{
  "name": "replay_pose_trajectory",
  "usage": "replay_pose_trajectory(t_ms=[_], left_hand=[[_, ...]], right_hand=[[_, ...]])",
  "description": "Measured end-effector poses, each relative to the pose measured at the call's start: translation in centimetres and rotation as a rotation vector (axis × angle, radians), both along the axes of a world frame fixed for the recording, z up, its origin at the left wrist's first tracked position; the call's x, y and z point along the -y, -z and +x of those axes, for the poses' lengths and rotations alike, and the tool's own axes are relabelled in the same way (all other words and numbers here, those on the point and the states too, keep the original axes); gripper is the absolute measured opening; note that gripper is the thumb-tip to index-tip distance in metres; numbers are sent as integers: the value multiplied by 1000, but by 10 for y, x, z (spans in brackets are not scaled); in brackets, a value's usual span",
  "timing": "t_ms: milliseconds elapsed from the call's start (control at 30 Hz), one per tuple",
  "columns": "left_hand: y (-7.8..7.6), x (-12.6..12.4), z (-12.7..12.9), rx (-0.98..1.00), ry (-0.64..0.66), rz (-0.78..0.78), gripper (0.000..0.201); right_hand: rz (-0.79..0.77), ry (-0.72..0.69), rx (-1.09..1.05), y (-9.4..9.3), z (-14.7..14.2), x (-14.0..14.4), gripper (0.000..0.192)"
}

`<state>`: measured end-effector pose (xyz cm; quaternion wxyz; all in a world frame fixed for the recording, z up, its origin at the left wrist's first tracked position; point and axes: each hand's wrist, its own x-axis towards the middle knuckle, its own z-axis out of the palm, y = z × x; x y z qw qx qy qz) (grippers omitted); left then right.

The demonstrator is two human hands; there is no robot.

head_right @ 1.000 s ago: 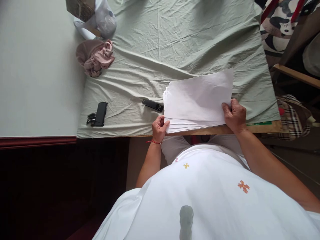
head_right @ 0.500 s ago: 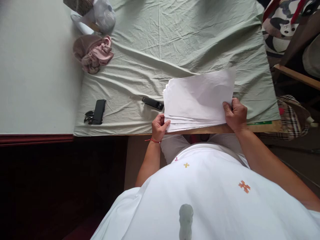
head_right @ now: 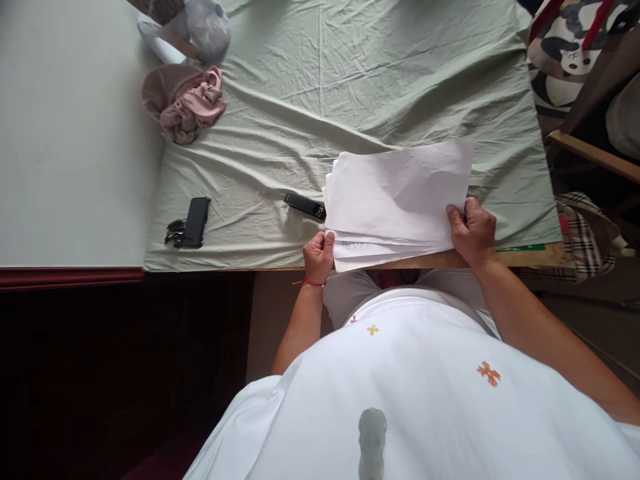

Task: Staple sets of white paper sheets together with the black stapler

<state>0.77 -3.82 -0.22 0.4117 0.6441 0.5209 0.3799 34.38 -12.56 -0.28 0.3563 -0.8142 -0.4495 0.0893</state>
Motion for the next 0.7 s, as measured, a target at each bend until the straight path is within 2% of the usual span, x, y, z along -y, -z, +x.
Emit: replay_pose_trajectory(t_ms=[200, 367, 467, 600, 700], left_hand=[[0, 0, 0, 1, -15, 18, 62], [6, -8, 2, 34, -97, 26, 44], [9, -13, 6, 48, -129, -52, 33], [7, -17, 11, -33, -135, -129, 19], [4, -17, 13, -110, -165, -73, 26]], right_hand=[[4, 6, -32, -1, -2, 1, 29], [28, 3, -34, -1, -2, 1, 31], [43, -4, -40, -2, -1, 2, 36], [51, -12, -57, -1, -2, 3, 38], [59, -13, -57, 0, -2, 3, 39]])
